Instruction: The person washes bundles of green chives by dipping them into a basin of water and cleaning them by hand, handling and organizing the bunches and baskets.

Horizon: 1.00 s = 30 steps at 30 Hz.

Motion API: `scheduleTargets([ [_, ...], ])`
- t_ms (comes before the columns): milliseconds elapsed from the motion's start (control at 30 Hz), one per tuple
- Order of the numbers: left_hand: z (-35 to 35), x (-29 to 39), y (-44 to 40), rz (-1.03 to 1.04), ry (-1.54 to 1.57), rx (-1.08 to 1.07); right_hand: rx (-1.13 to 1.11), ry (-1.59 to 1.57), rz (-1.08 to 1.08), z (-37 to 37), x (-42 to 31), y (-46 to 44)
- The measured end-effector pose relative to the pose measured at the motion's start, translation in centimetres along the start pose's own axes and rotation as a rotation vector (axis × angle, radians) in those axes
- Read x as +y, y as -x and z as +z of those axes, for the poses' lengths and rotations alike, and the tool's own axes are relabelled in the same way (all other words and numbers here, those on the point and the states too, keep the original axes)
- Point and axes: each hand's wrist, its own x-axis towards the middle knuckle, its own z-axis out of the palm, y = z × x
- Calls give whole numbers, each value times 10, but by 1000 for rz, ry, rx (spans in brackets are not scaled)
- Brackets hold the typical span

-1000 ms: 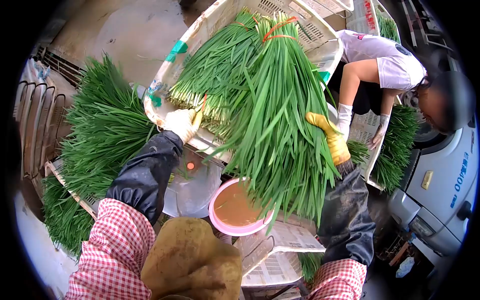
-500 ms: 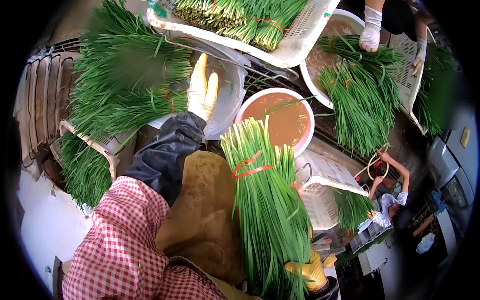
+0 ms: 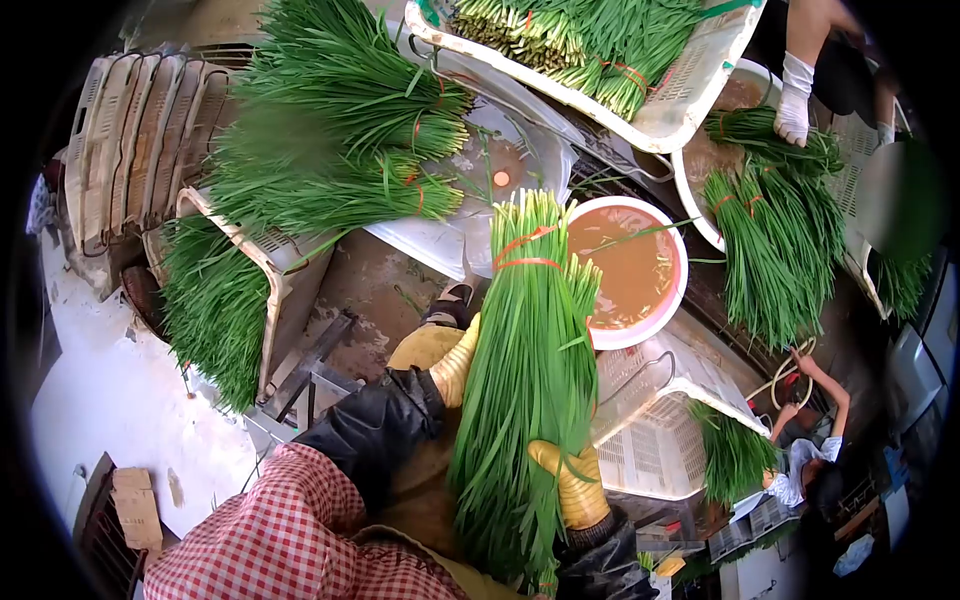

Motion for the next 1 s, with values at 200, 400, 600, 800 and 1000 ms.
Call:
scheduleTargets([
  [200, -20, 136, 84, 87, -162, -138, -102, -331, 3, 126, -38, -67],
  [400, -122, 224, 155, 41, -537, 182, -13, -372, 201, 244, -53, -222],
  [600, -202, 189, 184, 122, -633, 727, -269, 170, -53, 239, -38, -214],
  [800, -208, 101, 166, 240, -851, 773, 182, 283, -119, 33, -3, -188],
  [1000, -114, 56, 194, 463, -1399, 886, 346, 628, -200, -72, -35, -69],
])
